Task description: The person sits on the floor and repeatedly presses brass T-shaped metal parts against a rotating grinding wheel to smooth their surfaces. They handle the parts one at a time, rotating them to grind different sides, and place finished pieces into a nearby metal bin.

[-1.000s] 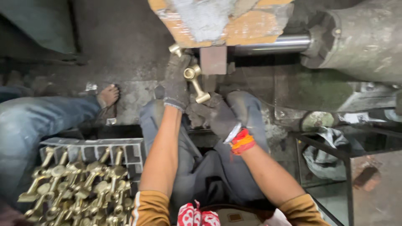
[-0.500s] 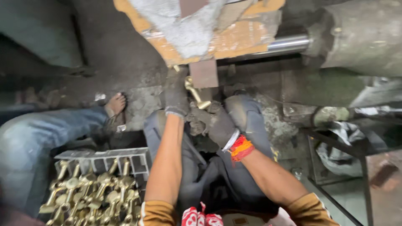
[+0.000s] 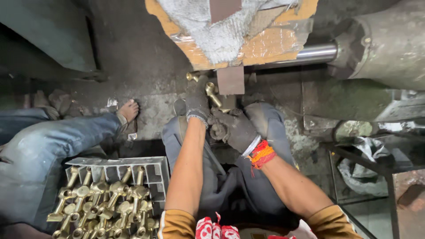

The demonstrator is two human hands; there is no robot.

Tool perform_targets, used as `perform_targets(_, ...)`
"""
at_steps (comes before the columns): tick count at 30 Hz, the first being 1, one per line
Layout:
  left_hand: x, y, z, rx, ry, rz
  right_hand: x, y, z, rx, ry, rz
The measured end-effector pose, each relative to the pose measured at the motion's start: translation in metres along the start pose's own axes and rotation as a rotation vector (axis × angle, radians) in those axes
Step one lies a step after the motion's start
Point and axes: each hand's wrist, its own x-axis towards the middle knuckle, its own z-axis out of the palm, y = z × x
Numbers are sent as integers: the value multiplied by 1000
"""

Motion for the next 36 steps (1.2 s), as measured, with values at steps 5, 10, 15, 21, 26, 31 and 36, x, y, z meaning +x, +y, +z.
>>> perform_targets(5,-25,47,-31,-207,31,-194,13,-44,14,670,-16,251)
perform_targets(10,-132,117,-116,744,100,1151,-21,-115,10,443,-161,444)
perform_targets(15,-220,144,-155,558,-25,833,-71,-158,16,439,-252,362)
perform_targets(21,-285,126,-159,-391,54,117,-109,-167,21,389,-197,274)
perform_targets(26,-306,125,-149,-609,58,87,-136,-172,9,183,-242,214)
perform_targets(31,-313,135,-139,-617,49,105,-162,-173,5,323,-173,271)
perform_targets(36,-319,138,-137,-609,33,112,-175,-167,1,363,-171,215)
